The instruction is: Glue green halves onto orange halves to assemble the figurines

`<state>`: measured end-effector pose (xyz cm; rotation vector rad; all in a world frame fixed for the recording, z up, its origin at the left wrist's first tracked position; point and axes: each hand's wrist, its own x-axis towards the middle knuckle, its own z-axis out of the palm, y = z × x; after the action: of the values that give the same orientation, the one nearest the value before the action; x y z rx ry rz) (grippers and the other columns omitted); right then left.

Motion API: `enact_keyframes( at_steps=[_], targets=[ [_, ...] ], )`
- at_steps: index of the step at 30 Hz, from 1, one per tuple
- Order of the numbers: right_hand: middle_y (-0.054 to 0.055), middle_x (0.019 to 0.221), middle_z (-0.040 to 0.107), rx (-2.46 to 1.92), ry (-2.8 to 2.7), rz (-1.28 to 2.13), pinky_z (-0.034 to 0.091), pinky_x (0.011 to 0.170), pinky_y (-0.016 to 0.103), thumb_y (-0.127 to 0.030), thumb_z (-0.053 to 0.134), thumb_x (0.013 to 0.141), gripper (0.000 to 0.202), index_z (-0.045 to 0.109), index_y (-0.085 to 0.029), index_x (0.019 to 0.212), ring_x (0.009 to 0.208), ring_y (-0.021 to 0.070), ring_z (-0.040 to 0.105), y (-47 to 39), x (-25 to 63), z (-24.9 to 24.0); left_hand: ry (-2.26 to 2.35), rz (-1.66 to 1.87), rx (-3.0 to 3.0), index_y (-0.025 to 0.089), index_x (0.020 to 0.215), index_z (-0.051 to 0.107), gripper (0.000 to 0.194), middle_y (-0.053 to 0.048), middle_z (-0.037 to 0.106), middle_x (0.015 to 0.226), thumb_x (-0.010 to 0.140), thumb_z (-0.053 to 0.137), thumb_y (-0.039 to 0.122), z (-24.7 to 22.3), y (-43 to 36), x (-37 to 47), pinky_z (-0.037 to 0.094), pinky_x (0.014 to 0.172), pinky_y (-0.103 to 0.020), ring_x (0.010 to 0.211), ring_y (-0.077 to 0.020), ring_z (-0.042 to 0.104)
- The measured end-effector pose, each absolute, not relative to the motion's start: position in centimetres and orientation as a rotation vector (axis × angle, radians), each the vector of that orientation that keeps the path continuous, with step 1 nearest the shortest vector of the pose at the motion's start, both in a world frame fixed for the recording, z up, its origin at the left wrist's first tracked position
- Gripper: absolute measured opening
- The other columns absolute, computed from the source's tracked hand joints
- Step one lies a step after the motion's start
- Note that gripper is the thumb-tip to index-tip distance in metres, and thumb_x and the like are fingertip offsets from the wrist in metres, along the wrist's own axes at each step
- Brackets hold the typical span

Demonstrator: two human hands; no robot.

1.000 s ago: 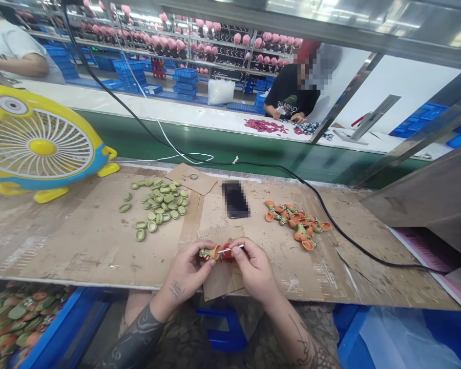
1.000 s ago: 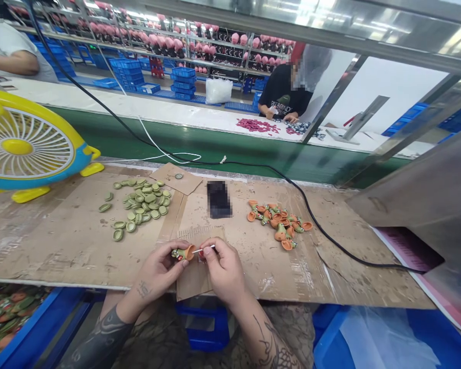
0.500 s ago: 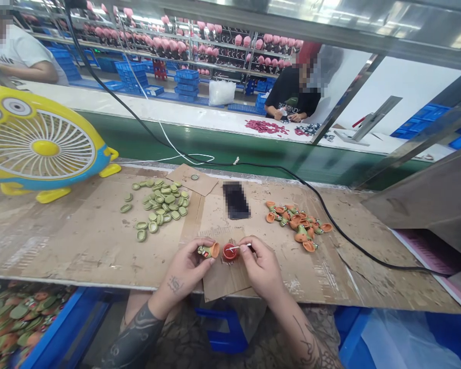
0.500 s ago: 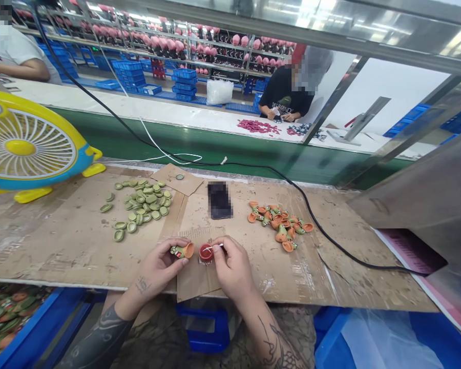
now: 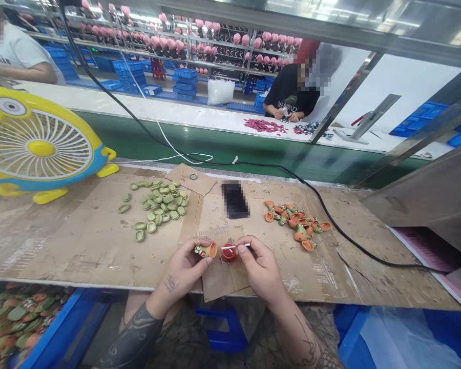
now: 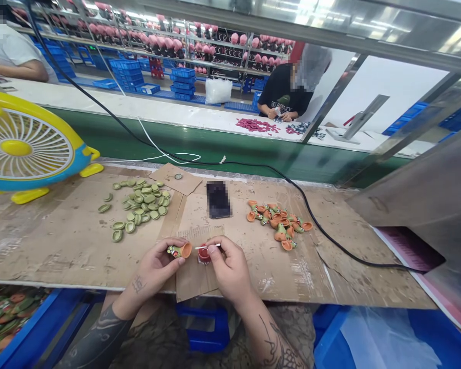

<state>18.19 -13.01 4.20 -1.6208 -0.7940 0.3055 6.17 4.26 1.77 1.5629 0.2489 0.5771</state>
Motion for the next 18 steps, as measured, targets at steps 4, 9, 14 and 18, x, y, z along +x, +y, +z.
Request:
enact_keyframes(
  at_steps=[4, 9, 14, 18],
  targets=[
    [0.002, 0.082, 0.07, -1.509, -0.738, 0.432, 0.051, 0.07, 0.025, -0.038, 0.056, 0.101, 0.022, 0.067, -0.02, 0.095, 0.075, 0.0156, 0.065, -12.5, 17.6, 4.7, 0.217, 0.597, 1.556, 0.02, 0.103, 0.072, 0.02, -0.007, 0.072, 0.107, 0.083, 0.077, 0.016, 1.6, 4.2, 6.2, 0.054, 0.095, -0.035, 0.108, -0.023, 0.068],
    [0.001, 0.081, 0.068, -1.508, -0.746, 0.467, 0.049, 0.069, 0.025, -0.036, 0.057, 0.101, 0.021, 0.067, -0.019, 0.095, 0.074, 0.0156, 0.062, -11.8, 17.7, 4.4, 0.189, 0.592, 1.537, 0.02, 0.102, 0.073, 0.02, -0.008, 0.072, 0.106, 0.083, 0.078, 0.015, 1.6, 4.3, 6.0, 0.053, 0.096, -0.035, 0.107, -0.0232, 0.067],
    [0.0, 0.078, 0.065, -1.531, -0.763, 0.427, 0.048, 0.067, 0.025, -0.034, 0.055, 0.101, 0.02, 0.066, -0.019, 0.094, 0.071, 0.0156, 0.06, -11.5, 17.8, 4.3, 0.178, 0.546, 1.533, 0.02, 0.102, 0.072, 0.02, -0.008, 0.071, 0.108, 0.083, 0.078, 0.017, 1.8, 4.4, 5.8, 0.05, 0.098, -0.034, 0.11, -0.0234, 0.065],
    [0.0, 0.078, 0.064, -1.543, -0.79, 0.398, 0.047, 0.069, 0.026, -0.033, 0.055, 0.101, 0.019, 0.066, -0.02, 0.094, 0.073, 0.0161, 0.06, -11.5, 17.7, 4.4, 0.202, 0.489, 1.491, 0.021, 0.103, 0.072, 0.022, -0.007, 0.07, 0.106, 0.084, 0.08, 0.027, 2.1, 4.5, 5.7, 0.05, 0.093, -0.032, 0.105, -0.0227, 0.064]
  ],
)
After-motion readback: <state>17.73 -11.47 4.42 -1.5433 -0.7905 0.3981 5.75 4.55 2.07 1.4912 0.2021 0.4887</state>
